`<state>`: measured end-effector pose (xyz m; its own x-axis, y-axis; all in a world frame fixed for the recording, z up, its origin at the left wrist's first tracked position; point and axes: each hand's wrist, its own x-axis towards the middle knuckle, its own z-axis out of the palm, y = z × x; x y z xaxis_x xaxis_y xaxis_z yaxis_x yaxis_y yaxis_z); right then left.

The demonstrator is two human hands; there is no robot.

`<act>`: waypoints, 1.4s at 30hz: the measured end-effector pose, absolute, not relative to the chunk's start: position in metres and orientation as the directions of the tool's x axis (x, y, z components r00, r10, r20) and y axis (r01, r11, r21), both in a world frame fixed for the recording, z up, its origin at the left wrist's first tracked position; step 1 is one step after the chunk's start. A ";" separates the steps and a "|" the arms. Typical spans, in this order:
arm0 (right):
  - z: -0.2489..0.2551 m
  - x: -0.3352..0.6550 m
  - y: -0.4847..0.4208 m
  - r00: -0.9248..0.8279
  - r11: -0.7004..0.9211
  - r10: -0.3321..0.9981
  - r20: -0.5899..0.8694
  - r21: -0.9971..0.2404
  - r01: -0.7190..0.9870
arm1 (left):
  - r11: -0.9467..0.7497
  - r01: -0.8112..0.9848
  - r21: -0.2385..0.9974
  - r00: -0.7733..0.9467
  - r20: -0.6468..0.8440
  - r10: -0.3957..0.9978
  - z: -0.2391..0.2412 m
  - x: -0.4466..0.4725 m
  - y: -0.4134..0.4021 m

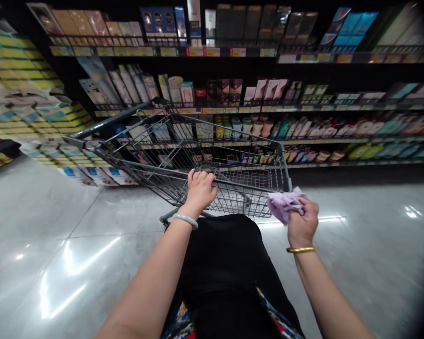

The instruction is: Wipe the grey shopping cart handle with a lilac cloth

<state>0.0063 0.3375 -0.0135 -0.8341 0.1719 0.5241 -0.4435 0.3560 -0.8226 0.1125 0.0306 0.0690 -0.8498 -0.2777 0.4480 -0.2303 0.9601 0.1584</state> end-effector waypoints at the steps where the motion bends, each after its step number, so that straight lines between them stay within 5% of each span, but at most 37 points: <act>1: -0.011 0.007 0.334 -0.830 0.368 0.142 0.539 -0.807 -0.462 | 0.959 -0.238 0.157 -0.845 0.453 -0.284 0.069 0.112 0.032; 7: -0.020 0.022 0.317 -0.859 0.336 0.006 0.512 -0.810 -0.480 | 0.953 -0.232 0.195 -0.828 0.474 -0.299 0.073 0.110 0.052; 13: 0.028 0.009 0.295 -0.658 0.402 -0.011 0.753 -0.599 -0.693 | 0.972 0.034 0.233 -0.905 0.419 -0.069 0.076 0.080 0.106; 20: 0.003 0.005 0.307 -0.629 0.456 -0.252 0.735 -0.483 -0.747 | 0.959 0.135 0.247 -0.932 0.361 0.038 0.069 0.062 0.124; 25: 0.024 -0.006 0.333 -0.727 0.549 0.032 0.686 -0.619 -0.561 | 0.961 0.138 0.239 -0.929 0.368 0.042 0.067 0.060 0.116; 31: 0.044 -0.035 0.332 -0.717 0.538 -0.332 0.613 -0.501 -0.678 | 0.967 0.094 0.236 -0.923 0.386 -0.004 0.068 0.060 0.111; 37: 0.063 -0.041 0.315 -0.805 0.577 -0.299 0.512 -0.575 -0.580 | 0.964 0.056 0.259 -0.917 0.395 -0.053 0.071 0.076 0.094; 42: 0.071 -0.022 0.304 -0.661 0.471 -0.554 0.506 -0.464 -0.750 | 0.961 0.056 0.272 -0.913 0.403 -0.060 0.075 0.104 0.085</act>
<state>-0.0216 0.3040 0.0712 -0.6610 -0.5541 0.5061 -0.7502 0.4708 -0.4643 0.1039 0.0851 0.0750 -0.9133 -0.0605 0.4027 0.0561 0.9608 0.2716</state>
